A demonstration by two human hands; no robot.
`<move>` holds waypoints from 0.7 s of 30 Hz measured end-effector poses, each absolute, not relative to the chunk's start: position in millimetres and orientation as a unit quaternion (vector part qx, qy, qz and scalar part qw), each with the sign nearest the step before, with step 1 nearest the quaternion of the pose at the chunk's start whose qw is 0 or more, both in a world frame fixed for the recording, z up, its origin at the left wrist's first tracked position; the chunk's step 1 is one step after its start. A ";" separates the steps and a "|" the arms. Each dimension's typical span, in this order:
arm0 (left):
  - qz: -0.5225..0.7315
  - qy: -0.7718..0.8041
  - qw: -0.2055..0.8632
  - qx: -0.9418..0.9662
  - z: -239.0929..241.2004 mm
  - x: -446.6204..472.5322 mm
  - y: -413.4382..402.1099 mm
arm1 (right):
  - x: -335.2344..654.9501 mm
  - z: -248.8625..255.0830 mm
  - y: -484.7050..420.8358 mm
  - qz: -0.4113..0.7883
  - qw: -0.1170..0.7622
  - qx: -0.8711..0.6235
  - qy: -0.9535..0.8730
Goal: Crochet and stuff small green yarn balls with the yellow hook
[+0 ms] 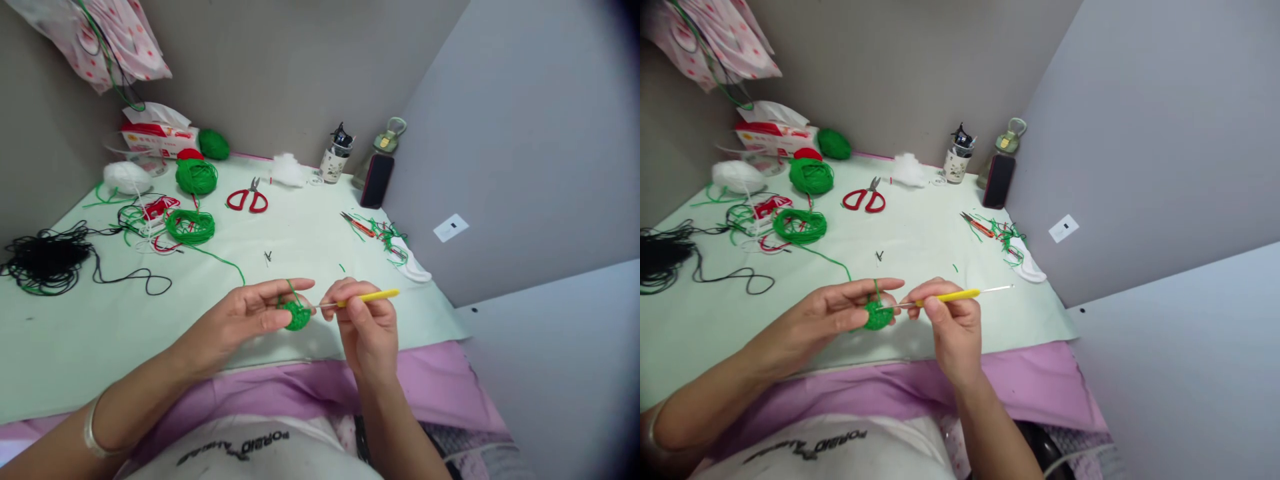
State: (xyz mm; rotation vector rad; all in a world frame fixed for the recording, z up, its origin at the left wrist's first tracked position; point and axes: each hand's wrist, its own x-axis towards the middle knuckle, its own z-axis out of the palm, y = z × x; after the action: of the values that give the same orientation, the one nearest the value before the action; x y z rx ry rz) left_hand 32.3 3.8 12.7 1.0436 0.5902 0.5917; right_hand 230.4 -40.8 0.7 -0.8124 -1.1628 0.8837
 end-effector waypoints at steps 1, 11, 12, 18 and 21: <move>0.277 0.277 0.774 0.497 12.2 33.9 3.4 | 228.7 0.2 -41.2 0.374 0.661 -0.364 -0.539; 0.326 0.376 0.665 0.557 14.4 38.0 1.7 | 224.7 -10.2 -38.6 0.384 0.644 -0.377 -0.543; 0.328 0.374 0.665 0.557 15.2 38.1 1.6 | 225.3 -10.3 -38.1 0.400 0.643 -0.377 -0.533; 0.322 0.370 0.662 0.567 16.5 36.1 1.7 | 229.4 -7.9 -34.9 0.463 0.638 -0.350 -0.507; 0.312 0.378 0.659 0.571 16.4 34.2 2.6 | 232.2 -4.9 -35.2 0.459 0.620 -0.359 -0.526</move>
State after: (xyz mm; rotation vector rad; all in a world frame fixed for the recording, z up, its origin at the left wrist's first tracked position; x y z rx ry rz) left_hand 34.2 2.6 16.4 1.2929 0.8557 0.7068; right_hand 232.2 -35.2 -4.9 -0.8259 -1.2088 1.0563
